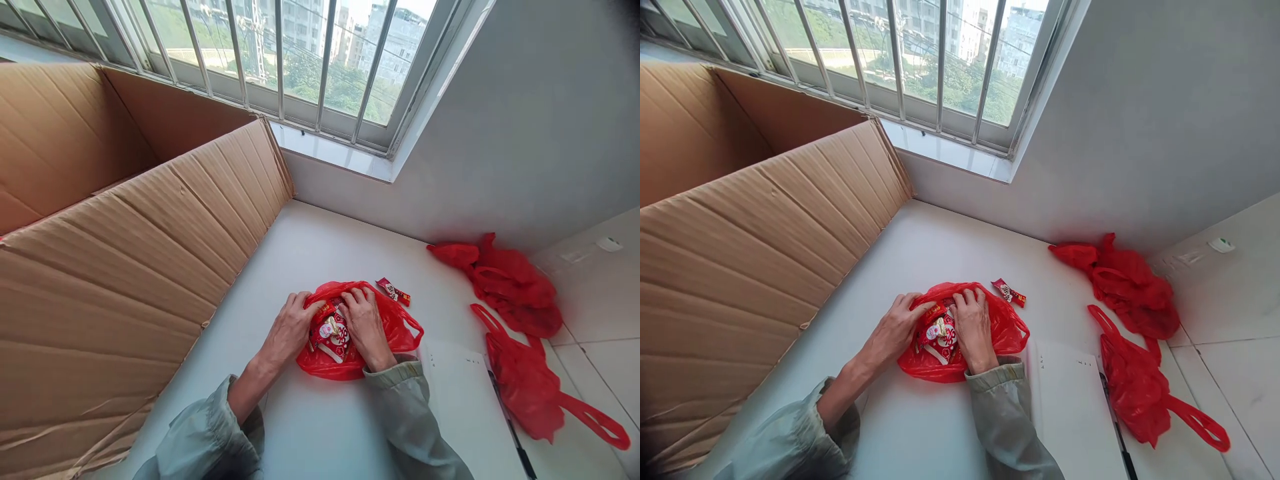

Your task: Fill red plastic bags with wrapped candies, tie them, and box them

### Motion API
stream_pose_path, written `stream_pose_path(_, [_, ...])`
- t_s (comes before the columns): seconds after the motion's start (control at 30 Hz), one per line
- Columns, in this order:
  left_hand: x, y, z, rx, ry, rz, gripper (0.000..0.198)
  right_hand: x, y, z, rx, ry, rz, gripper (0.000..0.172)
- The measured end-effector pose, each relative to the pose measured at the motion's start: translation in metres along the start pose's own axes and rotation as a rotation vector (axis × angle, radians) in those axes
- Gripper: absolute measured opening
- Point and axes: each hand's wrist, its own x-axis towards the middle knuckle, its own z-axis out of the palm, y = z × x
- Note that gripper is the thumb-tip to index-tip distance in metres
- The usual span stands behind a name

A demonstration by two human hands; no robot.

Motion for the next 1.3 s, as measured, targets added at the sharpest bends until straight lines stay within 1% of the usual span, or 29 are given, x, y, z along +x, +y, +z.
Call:
stream_pose_path(0.1, [0.001,0.0,0.005,0.002,0.025,-0.014,0.027,0.0,-0.001,-0.002,0.036,0.008,0.021,0.02])
stream_pose_path(0.23, [0.001,-0.003,0.005,0.0,0.057,-0.064,0.025,-0.003,0.0,-0.015,0.138,-0.012,0.035,0.004])
stream_pose_path(0.37, [-0.001,-0.008,0.002,-0.032,0.053,-0.069,0.027,-0.007,0.004,-0.025,0.258,-0.018,0.058,0.01])
stream_pose_path(0.53, [-0.001,-0.009,-0.004,-0.086,0.057,-0.057,0.027,-0.008,0.008,-0.033,0.415,0.02,0.098,0.003])
stream_pose_path(0.6, [-0.001,-0.008,-0.008,-0.111,0.071,-0.062,0.028,-0.008,0.006,-0.037,0.519,0.052,0.111,0.008])
stream_pose_path(0.67, [0.0,-0.008,-0.011,-0.14,0.082,-0.06,0.03,-0.006,0.003,-0.039,0.59,0.06,0.094,0.013])
stream_pose_path(0.73, [0.001,-0.008,-0.013,-0.169,0.087,-0.049,0.033,-0.002,-0.001,-0.037,0.552,0.011,0.019,0.016])
stream_pose_path(0.8, [0.002,-0.008,-0.015,-0.192,0.094,-0.037,0.034,0.002,-0.005,-0.029,0.459,-0.037,-0.056,0.018])
stream_pose_path(0.87, [0.002,-0.008,-0.017,-0.208,0.104,-0.03,0.034,0.006,-0.007,-0.021,0.367,-0.035,-0.08,0.022])
stream_pose_path(0.93, [0.002,-0.008,-0.02,-0.223,0.12,-0.032,0.033,0.008,-0.008,-0.018,0.324,-0.009,-0.07,0.031])
stream_pose_path(1.0, [0.002,-0.009,-0.023,-0.236,0.138,-0.044,0.031,0.004,-0.006,-0.025,0.252,-0.019,-0.095,0.036])
stream_pose_path(1.1, [0.002,-0.01,-0.03,-0.239,0.136,-0.07,0.031,-0.011,0.004,-0.047,0.085,-0.052,-0.158,0.033])
stream_pose_path(1.17, [-0.001,-0.013,-0.034,-0.218,0.089,-0.08,0.031,-0.027,0.016,-0.062,-0.055,-0.033,-0.175,0.029])
stream_pose_path(1.23, [-0.006,-0.017,-0.035,-0.183,0.019,-0.093,0.033,-0.044,0.03,-0.072,-0.209,-0.005,-0.174,0.027])
stream_pose_path(1.3, [-0.011,-0.021,-0.036,-0.154,-0.064,-0.112,0.038,-0.061,0.041,-0.074,-0.329,0.017,-0.147,0.037])
